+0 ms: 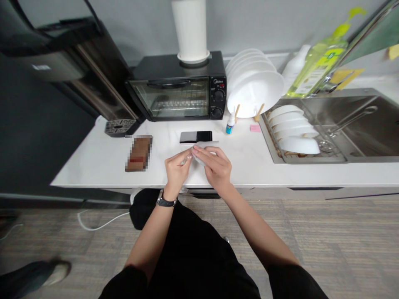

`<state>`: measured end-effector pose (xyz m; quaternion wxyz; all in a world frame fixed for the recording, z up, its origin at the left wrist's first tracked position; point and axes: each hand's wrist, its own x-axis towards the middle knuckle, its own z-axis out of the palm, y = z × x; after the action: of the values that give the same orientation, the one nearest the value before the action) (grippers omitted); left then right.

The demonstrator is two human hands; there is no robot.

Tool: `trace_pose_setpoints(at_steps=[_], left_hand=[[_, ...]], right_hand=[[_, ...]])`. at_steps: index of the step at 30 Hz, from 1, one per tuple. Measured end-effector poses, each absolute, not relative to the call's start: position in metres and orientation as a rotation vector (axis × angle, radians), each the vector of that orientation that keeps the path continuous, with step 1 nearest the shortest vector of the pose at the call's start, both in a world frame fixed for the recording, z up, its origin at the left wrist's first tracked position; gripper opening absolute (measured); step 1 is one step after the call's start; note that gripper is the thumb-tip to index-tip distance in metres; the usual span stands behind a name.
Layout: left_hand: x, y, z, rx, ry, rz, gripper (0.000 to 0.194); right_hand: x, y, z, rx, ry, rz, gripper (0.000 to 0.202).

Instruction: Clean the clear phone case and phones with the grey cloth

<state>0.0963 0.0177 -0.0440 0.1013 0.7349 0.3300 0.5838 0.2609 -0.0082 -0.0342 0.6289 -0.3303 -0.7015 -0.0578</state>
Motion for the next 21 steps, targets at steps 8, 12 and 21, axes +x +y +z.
trace_pose_setpoints(at_steps=[8,12,21], left_hand=[[0.099,0.016,-0.042,2.159,0.967,1.681,0.032],[0.099,0.017,-0.042,2.173,0.97,1.681,0.033],[0.099,0.017,-0.043,2.223,0.969,1.697,0.032]], right_hand=[[0.272,-0.003,-0.038,-0.943,-1.513,-0.116,0.047],[0.262,-0.007,-0.04,-0.966,-1.438,-0.073,0.044],[0.242,-0.028,-0.034,-0.818,-1.511,0.018,0.079]])
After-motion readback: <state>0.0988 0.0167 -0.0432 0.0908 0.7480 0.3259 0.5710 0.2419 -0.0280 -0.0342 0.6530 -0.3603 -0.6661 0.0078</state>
